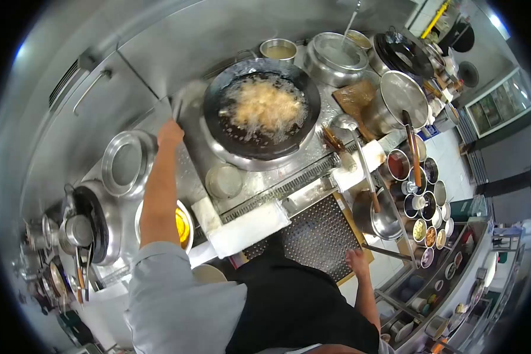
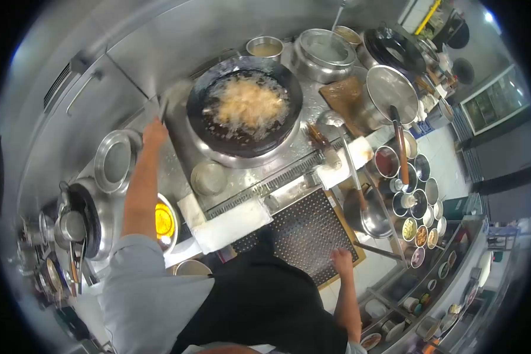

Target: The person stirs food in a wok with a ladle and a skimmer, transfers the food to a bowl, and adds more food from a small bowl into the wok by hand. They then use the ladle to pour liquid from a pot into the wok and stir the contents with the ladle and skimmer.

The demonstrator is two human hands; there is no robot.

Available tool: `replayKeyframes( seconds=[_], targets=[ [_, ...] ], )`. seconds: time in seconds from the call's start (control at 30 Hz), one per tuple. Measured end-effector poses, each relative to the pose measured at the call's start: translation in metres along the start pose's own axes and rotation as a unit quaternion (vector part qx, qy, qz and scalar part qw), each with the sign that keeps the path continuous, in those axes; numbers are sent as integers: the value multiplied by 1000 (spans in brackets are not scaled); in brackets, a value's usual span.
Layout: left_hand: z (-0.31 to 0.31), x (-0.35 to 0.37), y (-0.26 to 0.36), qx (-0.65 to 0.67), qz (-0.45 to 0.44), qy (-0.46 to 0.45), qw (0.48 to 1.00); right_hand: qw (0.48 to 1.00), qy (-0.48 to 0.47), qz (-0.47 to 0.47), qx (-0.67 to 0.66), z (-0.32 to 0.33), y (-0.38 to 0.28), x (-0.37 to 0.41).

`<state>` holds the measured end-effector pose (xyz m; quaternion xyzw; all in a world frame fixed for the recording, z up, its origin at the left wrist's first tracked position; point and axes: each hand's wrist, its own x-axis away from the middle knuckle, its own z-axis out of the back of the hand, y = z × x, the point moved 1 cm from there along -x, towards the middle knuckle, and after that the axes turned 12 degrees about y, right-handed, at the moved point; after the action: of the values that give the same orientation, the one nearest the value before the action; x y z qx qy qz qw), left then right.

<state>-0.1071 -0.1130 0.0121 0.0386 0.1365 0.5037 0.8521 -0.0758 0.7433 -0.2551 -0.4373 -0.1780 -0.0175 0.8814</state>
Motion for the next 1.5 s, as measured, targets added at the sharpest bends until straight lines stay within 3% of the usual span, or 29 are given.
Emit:
replayKeyframes(
  seconds=[0.03, 0.1, 0.13, 0.2, 0.23, 0.27, 0.3, 0.33, 0.37, 0.4, 0.43, 0.47, 0.5, 0.57, 0.63, 0.77, 0.9, 0.93, 0.97, 1.03, 1.07, 1.1, 1.17, 1.2, 1.23, 1.3, 1.43, 1.47, 1.5],
  targets=[
    [-32, 3, -4, -22, -9, -60, 998, 990, -19, -135, -33, 15, -77, 13],
    [-40, 14, -8, 8, 5, -44, 999, 985, -103, -132, -49, -10, -73, -26],
    [-49, 8, -21, 29, 21, -31, 999, 967, -131, -189, -113, -29, -83, -46],
    [-57, 31, -51, 108, -21, 124, 986, 923, -161, -285, -204, -69, -77, -95],
    [-49, 53, -61, 304, 79, 39, 949, 903, -166, -323, -230, -98, -57, -125],
    [-31, 79, -69, 483, 178, -48, 856, 898, -144, -301, -286, -120, -51, -149],
    [-1, 128, -46, 530, 176, -13, 830, 890, -121, -278, -340, -141, -55, -168],
    [8, 168, -53, 576, 215, -34, 788, 834, -86, -333, -432, -150, -74, -183],
    [21, 212, -61, 538, 209, -62, 814, 764, -50, -382, -517, -156, -96, -196],
    [31, 259, -61, 593, 261, -61, 759, 759, -52, -382, -524, -166, -107, -208],
    [50, 305, -44, 565, 236, -61, 788, 720, -36, -367, -588, -172, -116, -217],
    [60, 343, -37, 628, 283, -122, 715, 678, -17, -352, -645, -174, -119, -219],
    [24, 389, -88, 579, 90, -117, 802, 677, -15, -354, -645, -182, -102, -228],
    [73, 448, -12, 604, 375, -126, 692, 728, -42, -357, -584, -200, -47, -256],
    [71, 498, -2, 647, 404, -152, 629, 746, -32, -359, -561, -191, -29, -263],
    [62, 552, 18, 663, 420, -148, 602, 730, -5, -344, -591, -184, -11, -279],
    [72, 583, 44, 653, 452, -158, 587, 682, 3, -303, -666, -183, 23, -295],
    [72, 588, 49, 641, 456, -154, 598, 709, 55, -347, -611, -159, -11, -286],
    [73, 592, 54, 630, 461, -148, 607, 708, 50, -347, -613, -152, -25, -282],
    [77, 605, 64, 628, 452, -145, 616, 808, 32, -265, -526, -128, -31, -276],
    [75, 611, 67, 645, 468, -133, 590, 885, -1, -331, -326, -138, -8, -288],
    [71, 613, 70, 663, 479, -120, 562, 885, -1, -327, -331, -140, -12, -295],
    [70, 616, 75, 667, 486, -114, 553, 726, -99, -472, -490, -155, -15, -291],
    [72, 617, 76, 665, 497, -108, 547, 688, -111, -455, -554, -162, -2, -290],
    [74, 618, 77, 660, 509, -104, 542, 684, -107, -458, -557, -163, 15, -289],
    [78, 618, 80, 670, 491, -102, 547, 852, -57, -396, -337, -157, 16, -299],
    [88, 611, 87, 641, 492, -79, 584, 864, -100, -338, -360, -154, 42, -281],
    [81, 607, 85, 643, 490, -86, 583, 810, -180, -419, -367, -145, 12, -282],
    [74, 600, 79, 661, 473, -91, 576, 889, -227, -232, -323, -169, 59, -301]
  ],
)
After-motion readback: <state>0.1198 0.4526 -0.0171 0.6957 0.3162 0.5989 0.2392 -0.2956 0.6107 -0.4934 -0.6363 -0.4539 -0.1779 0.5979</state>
